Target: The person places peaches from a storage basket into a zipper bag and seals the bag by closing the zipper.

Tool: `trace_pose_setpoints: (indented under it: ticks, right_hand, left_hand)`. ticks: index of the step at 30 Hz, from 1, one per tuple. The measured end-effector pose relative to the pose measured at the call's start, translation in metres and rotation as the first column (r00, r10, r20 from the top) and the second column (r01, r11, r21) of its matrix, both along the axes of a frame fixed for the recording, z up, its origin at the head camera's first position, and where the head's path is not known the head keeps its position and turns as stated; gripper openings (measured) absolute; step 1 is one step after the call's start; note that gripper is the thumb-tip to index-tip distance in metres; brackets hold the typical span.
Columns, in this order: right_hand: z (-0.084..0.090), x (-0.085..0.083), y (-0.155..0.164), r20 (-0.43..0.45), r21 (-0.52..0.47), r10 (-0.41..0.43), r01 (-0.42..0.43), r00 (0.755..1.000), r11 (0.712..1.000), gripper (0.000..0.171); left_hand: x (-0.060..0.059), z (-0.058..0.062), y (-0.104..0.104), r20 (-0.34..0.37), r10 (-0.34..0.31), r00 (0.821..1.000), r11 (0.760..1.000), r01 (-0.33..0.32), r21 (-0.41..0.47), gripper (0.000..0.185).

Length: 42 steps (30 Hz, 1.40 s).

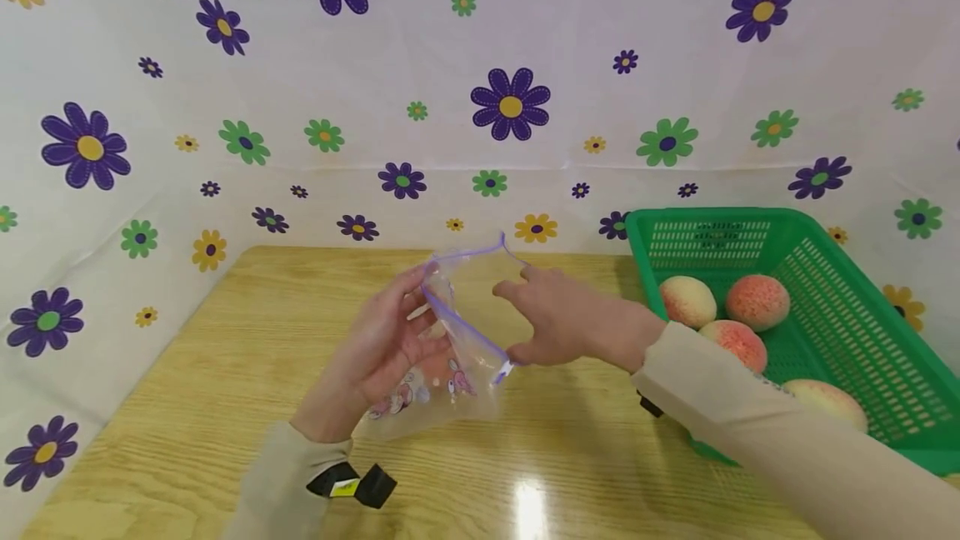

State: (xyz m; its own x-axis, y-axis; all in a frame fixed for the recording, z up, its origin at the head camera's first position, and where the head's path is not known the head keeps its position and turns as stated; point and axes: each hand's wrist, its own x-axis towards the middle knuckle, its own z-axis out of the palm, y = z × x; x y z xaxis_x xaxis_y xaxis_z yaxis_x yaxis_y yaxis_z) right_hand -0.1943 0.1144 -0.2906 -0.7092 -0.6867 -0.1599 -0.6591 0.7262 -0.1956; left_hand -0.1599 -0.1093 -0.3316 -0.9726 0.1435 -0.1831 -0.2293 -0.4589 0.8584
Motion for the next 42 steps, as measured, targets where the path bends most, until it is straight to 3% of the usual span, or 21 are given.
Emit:
trace_pose_setpoints:
  ticks: [5, 12, 14, 18, 23, 28, 35, 37, 42]
  right_hand:
    - [0.025, 0.003, 0.006, -0.095, -0.047, -0.042, 0.037, 0.995, 0.998, 0.068]
    - [0.045, 0.009, 0.038, -0.245, -0.075, -0.059, 0.041, 0.968, 0.996, 0.058]
    - [0.046, 0.012, 0.052, -0.331, -0.058, -0.04, 0.022, 0.943, 0.998, 0.057]
    - [0.045, 0.018, 0.08, -0.502, 0.005, 0.019, -0.019, 0.865, 1.0, 0.057]
    - [0.039, 0.027, 0.108, -0.613, 0.102, 0.092, -0.037, 0.785, 0.994, 0.061]
    - [0.032, 0.034, 0.13, -0.677, 0.174, 0.151, -0.043, 0.72, 0.984, 0.064]
    - [0.021, 0.038, 0.158, -0.68, 0.269, 0.204, -0.019, 0.705, 0.963, 0.065]
    - [0.017, 0.038, 0.166, -0.686, 0.291, 0.234, -0.035, 0.689, 0.956, 0.065]
    - [0.006, 0.038, 0.183, -0.681, 0.293, 0.274, -0.09, 0.679, 0.952, 0.065]
  left_hand:
    - [-0.005, 0.011, -0.002, -0.029, -0.014, 0.999, 1.0, 0.014, -0.006, 0.025]
    - [-0.004, 0.01, -0.002, 0.008, -0.036, 0.999, 0.999, 0.035, 0.037, 0.021]
    - [-0.004, 0.009, -0.002, 0.003, -0.038, 0.999, 0.998, 0.037, 0.043, 0.022]
    - [-0.003, 0.007, -0.001, -0.018, -0.03, 0.999, 0.999, 0.03, 0.034, 0.025]
    - [-0.003, 0.007, -0.001, -0.008, -0.03, 1.0, 0.999, 0.03, 0.027, 0.025]
    - [-0.003, 0.006, -0.001, 0.008, -0.029, 1.0, 0.999, 0.029, 0.035, 0.026]
    - [-0.003, 0.004, 0.0, 0.019, -0.025, 1.0, 0.998, 0.024, 0.05, 0.023]
    - [-0.003, 0.004, 0.0, 0.021, -0.023, 1.0, 0.998, 0.022, 0.05, 0.023]
    - [-0.003, 0.003, 0.0, 0.024, -0.018, 1.0, 0.999, 0.017, 0.049, 0.024]
